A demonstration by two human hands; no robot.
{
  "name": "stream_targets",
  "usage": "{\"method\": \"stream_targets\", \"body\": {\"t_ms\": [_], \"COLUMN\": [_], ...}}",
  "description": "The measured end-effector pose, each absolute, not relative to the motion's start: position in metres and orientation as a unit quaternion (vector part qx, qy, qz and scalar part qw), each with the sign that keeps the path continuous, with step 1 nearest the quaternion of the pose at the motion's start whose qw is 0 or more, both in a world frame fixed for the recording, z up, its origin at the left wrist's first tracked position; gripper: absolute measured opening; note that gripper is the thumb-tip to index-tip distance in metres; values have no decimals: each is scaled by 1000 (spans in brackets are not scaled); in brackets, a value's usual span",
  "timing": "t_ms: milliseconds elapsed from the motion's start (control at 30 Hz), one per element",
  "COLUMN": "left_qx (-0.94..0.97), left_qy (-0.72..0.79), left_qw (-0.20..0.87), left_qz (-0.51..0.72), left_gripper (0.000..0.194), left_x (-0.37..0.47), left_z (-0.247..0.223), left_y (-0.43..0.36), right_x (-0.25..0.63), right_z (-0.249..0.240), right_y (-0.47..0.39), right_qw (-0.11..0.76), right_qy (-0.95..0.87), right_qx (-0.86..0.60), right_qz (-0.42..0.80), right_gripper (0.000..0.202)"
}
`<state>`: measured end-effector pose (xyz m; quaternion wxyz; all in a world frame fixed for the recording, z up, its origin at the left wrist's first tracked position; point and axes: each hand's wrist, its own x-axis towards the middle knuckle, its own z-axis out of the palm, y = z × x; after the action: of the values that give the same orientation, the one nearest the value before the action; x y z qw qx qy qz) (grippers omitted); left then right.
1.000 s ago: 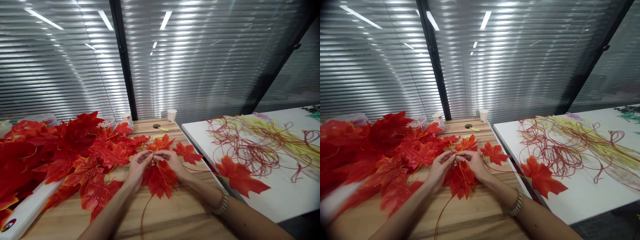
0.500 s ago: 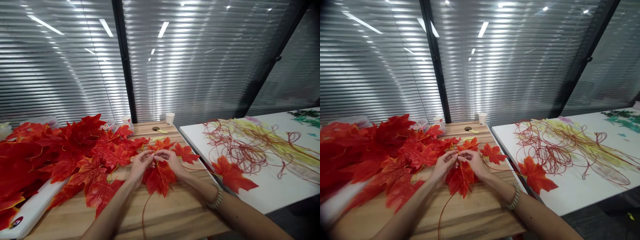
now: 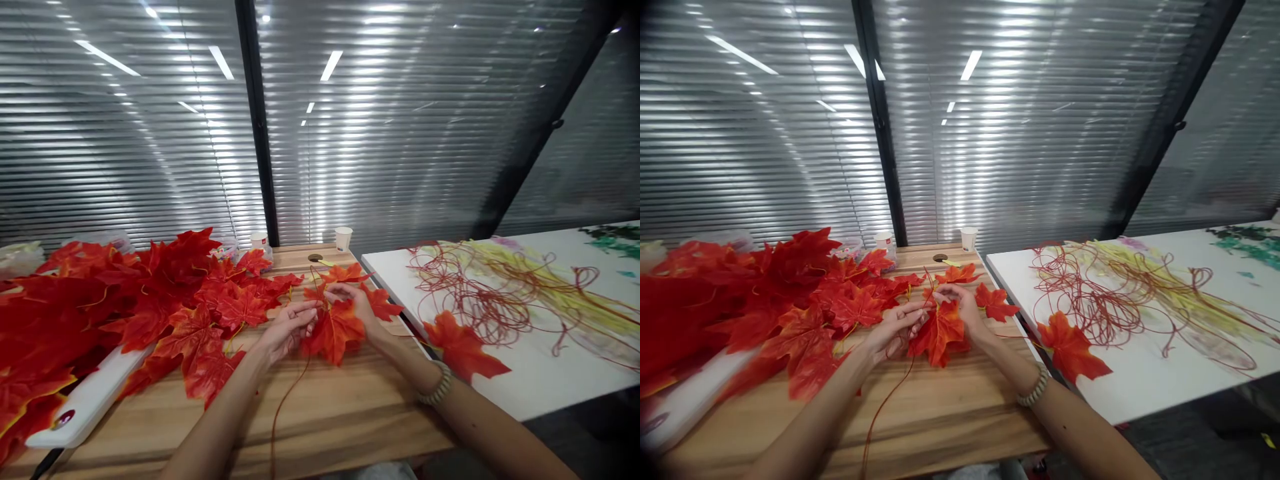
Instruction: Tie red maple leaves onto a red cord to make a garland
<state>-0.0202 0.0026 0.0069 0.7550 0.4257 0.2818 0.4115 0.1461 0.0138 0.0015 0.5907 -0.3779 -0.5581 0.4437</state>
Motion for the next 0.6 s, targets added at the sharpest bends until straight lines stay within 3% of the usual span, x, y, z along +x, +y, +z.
{"method": "stream_targets", "body": {"t_ms": [233, 400, 600], "left_qx": [479, 519, 518], "left_qy": [255, 270, 284], "left_qw": [779, 747, 725], "left_qz": [313, 316, 356], "left_gripper": [35, 24, 26], "left_x": [-20, -23, -28], "left_z": [12, 10, 15], "left_y": [-7, -5, 0], "right_x": [174, 200, 218], "right_z": [8, -2, -22], "right_y": [24, 44, 60], "right_qw": [656, 623, 580], "right_qy": [-571, -589, -578], "right_qx": [-427, -503, -572], "right_qz": [249, 108, 42], "right_gripper": [23, 30, 31]}}
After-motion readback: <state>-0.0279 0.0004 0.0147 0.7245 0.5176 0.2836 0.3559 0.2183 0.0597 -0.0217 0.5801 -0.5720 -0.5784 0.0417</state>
